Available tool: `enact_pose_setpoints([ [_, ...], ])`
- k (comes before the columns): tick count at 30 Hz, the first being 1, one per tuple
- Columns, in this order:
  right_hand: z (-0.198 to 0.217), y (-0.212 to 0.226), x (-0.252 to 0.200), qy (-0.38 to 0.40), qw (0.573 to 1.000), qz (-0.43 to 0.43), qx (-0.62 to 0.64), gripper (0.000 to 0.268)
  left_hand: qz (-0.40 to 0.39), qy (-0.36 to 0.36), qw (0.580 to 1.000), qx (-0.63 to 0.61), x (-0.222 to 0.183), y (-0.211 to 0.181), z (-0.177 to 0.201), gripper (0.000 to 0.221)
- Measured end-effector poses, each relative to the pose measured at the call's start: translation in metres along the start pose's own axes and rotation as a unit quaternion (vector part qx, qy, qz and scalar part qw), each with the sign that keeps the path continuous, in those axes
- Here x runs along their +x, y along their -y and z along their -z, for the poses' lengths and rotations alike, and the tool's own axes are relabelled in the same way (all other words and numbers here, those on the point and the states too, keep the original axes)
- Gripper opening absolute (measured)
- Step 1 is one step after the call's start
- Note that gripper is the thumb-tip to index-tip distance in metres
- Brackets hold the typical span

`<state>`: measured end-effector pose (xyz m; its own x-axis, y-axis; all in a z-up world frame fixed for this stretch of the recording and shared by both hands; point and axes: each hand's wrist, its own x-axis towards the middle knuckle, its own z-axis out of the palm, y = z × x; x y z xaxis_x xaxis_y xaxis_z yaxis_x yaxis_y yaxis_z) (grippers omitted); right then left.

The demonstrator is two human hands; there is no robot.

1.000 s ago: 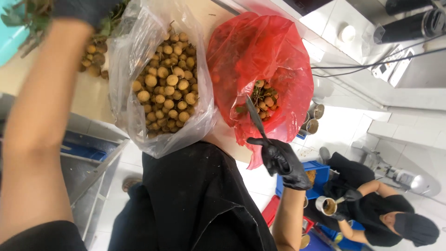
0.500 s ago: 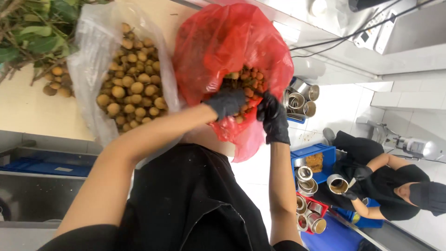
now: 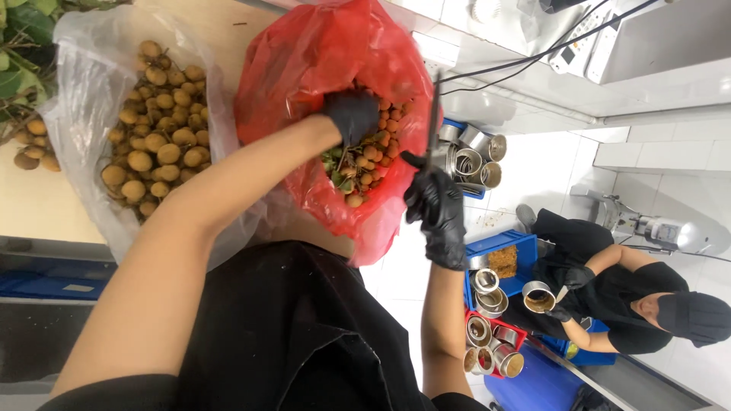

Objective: Using scissors to trim stems and leaves from longan fruit in a bakery or food production environment.

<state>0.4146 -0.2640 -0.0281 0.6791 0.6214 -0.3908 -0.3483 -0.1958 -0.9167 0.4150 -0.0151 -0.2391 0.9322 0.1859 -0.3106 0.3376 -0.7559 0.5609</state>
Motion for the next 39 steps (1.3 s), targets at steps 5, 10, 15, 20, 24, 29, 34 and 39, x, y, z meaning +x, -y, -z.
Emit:
enact_pose_setpoints([
  [5, -0.010, -0.005, -0.017, 0.026, 0.999, -0.037, -0.008, 0.047, -0.266, -0.128, 0.847, 0.442, -0.029, 0.013, -0.049, 0.034],
  [10, -0.011, 0.008, -0.042, 0.004, 0.999, -0.032, 0.001, 0.049, -0.353, -0.063, 0.854, 0.376, -0.049, -0.001, 0.026, 0.026],
  [15, -0.005, 0.016, -0.064, -0.035, 0.999, -0.002, 0.008, 0.053, -0.449, -0.168, 0.822, 0.307, -0.121, -0.057, 0.135, 0.010],
  [20, -0.004, 0.018, -0.079, -0.055, 0.998, 0.029, -0.005, 0.060, -0.311, -0.330, 0.686, 0.569, -0.159, -0.078, 0.185, 0.014],
  [24, -0.010, 0.021, -0.087, -0.044, 0.999, 0.031, -0.007, 0.064, -0.319, -0.356, 0.854, 0.206, -0.185, -0.071, 0.218, 0.012],
  [29, -0.005, 0.009, -0.093, 0.104, 0.990, 0.088, 0.048, 0.078, -0.169, -0.244, 0.953, 0.060, -0.192, -0.044, 0.209, 0.017],
  [34, -0.009, 0.011, -0.100, 0.117, 0.991, 0.069, 0.004, 0.085, 0.058, -0.063, 0.971, -0.225, -0.240, -0.069, 0.221, 0.021],
  [39, -0.027, 0.020, -0.117, 0.157, 0.986, 0.050, -0.010, 0.092, 0.030, -0.071, 0.927, -0.366, -0.278, -0.054, 0.185, 0.021],
])
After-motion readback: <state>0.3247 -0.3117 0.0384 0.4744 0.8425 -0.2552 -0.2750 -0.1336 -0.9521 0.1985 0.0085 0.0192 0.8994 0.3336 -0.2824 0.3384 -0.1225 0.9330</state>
